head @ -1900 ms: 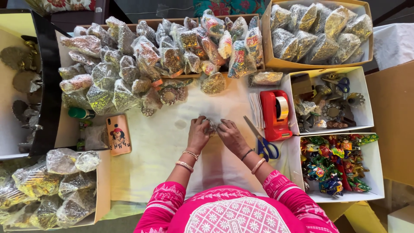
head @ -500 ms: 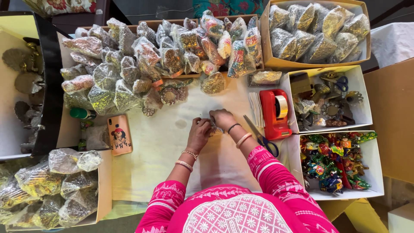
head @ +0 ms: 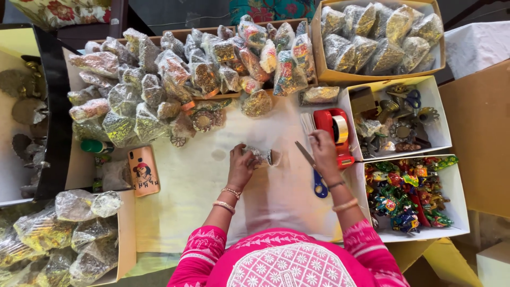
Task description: The person wraps small decorative items in bubble wrap on a table. They pick up a piece of bubble wrap, place a decoration on it, and fold the wrap around the item. The wrapped items are then placed into a cardboard box.
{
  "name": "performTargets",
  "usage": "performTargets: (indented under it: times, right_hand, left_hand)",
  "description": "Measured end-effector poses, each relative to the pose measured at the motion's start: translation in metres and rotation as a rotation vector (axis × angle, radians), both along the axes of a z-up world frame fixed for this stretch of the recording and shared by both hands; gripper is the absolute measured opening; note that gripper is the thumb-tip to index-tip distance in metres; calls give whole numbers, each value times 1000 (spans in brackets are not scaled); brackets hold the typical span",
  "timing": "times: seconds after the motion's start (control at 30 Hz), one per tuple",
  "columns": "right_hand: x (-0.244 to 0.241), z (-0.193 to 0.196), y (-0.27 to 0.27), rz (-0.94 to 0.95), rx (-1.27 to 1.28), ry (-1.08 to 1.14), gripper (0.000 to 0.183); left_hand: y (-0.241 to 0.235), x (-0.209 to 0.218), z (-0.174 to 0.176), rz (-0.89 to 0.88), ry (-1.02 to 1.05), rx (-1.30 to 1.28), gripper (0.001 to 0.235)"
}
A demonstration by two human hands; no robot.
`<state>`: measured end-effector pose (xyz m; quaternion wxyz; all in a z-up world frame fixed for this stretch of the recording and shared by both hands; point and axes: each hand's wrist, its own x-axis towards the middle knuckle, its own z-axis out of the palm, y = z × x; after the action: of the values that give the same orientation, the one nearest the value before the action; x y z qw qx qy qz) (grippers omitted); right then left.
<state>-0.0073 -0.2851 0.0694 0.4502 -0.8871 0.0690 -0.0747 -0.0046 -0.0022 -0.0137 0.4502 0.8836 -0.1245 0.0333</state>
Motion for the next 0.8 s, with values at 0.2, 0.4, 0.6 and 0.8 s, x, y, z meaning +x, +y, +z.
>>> performTargets:
  times: [0.2,0.4,0.6,0.8]
  right_hand:
    - [-42,32,-64,-184,-471,-59,11]
    - [-55,3,-102,-196,-700,78,12]
    - [-55,-3,-109,-189,-607,136,15]
    - [-63,4,-106,-215,-465,140,13]
  left_hand:
    - [-4,3,-15,8,109,126,22]
    - [-2,4,-11,22,137,201,22]
    - [-1,1,-5,59,126,206,21]
    - [-2,0,4,72,119,216,19]
